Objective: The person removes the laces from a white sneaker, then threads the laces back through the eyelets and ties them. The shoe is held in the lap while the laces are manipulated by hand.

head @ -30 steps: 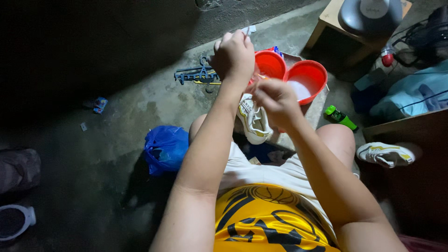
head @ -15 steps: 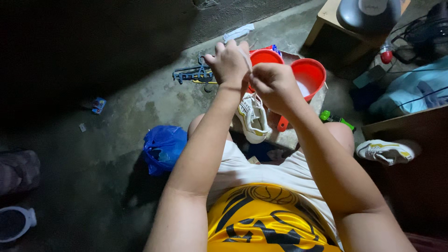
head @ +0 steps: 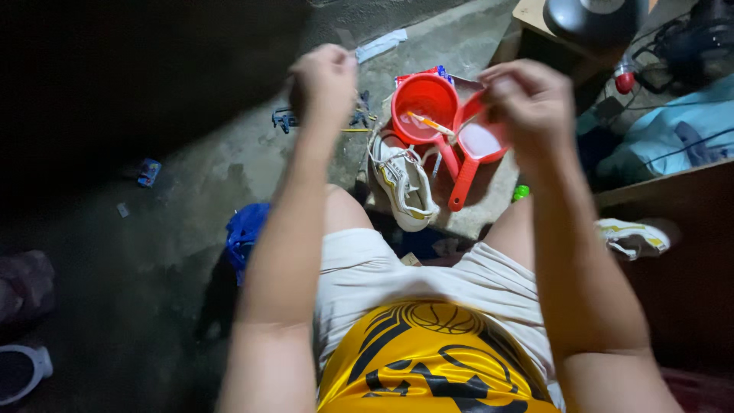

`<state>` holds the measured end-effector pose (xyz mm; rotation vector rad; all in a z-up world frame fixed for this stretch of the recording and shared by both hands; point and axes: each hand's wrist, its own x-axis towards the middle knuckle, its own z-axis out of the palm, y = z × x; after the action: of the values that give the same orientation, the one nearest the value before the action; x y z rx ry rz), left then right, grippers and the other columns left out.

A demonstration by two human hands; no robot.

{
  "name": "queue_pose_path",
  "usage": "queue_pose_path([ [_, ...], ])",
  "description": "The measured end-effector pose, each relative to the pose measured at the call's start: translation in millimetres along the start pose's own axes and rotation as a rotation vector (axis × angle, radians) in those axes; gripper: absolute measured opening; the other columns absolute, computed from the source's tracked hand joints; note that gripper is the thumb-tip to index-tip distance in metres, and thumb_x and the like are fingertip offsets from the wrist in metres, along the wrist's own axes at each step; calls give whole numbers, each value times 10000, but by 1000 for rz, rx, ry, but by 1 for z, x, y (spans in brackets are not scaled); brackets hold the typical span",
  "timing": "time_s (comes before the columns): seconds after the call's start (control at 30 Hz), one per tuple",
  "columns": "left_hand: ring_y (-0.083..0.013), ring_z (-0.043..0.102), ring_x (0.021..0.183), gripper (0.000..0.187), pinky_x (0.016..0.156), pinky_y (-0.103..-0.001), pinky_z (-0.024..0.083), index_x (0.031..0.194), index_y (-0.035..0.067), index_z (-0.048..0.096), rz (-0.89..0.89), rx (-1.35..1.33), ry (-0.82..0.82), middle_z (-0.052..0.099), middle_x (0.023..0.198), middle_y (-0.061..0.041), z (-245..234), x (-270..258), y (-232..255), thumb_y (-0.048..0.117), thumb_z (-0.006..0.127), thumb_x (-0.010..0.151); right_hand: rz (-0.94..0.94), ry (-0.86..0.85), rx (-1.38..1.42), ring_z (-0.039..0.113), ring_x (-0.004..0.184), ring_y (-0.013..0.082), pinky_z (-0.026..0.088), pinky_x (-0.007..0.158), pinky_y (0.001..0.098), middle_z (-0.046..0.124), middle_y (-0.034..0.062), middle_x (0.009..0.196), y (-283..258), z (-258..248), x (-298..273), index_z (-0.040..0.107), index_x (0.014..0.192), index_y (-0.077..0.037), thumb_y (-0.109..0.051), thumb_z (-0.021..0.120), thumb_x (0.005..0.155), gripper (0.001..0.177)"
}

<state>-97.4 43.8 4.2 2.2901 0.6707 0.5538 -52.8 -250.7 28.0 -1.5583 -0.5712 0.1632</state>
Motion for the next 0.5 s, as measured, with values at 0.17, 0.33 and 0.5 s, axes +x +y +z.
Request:
queue_pose_path([
  [0.17,-128,684,710,151,649,-314,547,922,28,730,243,-226,123,744,797,-75,-52,17,-57,160,710,993,-53,132,37,614,717,95,493,648,228,699,79,930,-12,-77,-15,691,1160,26,-117,591,1216,183],
  [0.33,-80,630,705,120,630,-266,504,982,14,724,181,-360,-49,703,812,-41,-64,-14,-66,118,689,1028,23,165,136,679,825,132,544,784,242,694,91,964,-2,-97,-40,669,1219,37,-95,627,1169,147],
  [0.5,-64,656,671,91,600,-239,587,973,30,708,-103,-553,-275,707,825,-11,-19,-50,-56,99,650,969,16,156,205,722,942,198,593,906,310,712,143,1049,13,-94,-54,622,1248,75,-7,581,1180,115],
])
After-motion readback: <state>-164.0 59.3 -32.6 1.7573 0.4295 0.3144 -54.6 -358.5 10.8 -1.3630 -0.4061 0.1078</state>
